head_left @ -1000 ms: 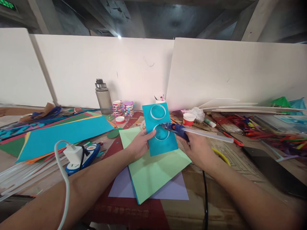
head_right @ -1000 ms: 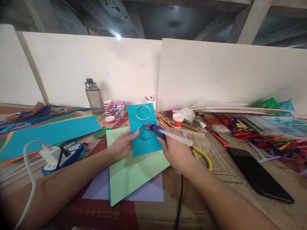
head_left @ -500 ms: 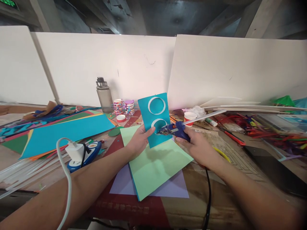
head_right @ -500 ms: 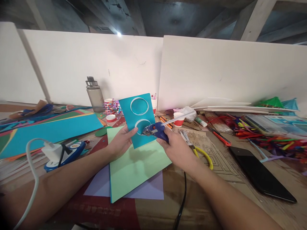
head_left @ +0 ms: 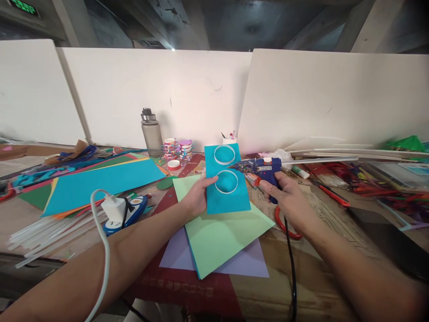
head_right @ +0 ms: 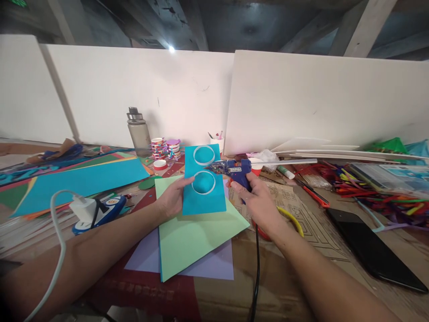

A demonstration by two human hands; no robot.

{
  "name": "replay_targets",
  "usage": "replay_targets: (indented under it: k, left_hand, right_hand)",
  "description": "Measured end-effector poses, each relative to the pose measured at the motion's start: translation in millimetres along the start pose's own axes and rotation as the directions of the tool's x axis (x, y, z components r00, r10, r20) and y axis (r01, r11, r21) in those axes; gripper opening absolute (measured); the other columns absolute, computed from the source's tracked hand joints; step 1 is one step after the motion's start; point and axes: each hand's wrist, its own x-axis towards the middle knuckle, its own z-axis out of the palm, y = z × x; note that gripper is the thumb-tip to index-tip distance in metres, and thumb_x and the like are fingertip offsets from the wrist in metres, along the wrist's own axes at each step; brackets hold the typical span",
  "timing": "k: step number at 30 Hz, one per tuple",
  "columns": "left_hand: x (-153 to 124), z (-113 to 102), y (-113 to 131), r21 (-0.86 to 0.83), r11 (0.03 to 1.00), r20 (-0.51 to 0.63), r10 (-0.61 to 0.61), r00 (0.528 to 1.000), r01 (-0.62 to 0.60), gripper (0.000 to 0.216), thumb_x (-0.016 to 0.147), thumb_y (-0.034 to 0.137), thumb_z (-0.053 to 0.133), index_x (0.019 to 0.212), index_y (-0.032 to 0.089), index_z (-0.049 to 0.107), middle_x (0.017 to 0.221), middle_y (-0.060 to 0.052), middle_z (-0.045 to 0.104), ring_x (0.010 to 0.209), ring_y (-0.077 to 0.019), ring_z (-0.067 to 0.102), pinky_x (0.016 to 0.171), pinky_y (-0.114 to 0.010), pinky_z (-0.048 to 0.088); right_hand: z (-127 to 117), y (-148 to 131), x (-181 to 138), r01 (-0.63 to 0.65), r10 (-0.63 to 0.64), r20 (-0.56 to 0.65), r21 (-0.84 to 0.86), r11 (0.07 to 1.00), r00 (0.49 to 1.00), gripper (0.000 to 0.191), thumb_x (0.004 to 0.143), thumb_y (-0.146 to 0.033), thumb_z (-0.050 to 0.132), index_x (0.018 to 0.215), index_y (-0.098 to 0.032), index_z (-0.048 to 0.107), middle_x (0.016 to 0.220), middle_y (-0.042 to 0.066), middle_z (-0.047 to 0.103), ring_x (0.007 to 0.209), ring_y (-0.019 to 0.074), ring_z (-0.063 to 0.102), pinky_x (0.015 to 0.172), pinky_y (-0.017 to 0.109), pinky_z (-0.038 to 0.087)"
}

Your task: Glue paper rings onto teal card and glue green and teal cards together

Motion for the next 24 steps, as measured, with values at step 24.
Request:
replay_targets:
  k: [24]
  left_hand:
    - [1.0, -2.6, -3.6, 0.096, 0.995, 0.033, 0.01, 0.999, -0.013, 0.044, 0.075, 0.021, 0.07, 0.117, 0.014, 0.061, 0.114, -0.015, 0.066, 0.1, -0.0341, 0.064, 0.087, -0.054, 0.052]
  right_hand:
    - [6.1, 1.0, 4.8, -0.097, 0.108, 0.008, 0.517, 0.85, 0.994, 0.023, 0.073, -0.035, 0.069, 0.081, -0.022, 0.052, 0.061, -0.007, 0.05, 0.051, 0.0084, 0.043, 0.05, 0.024, 0.035]
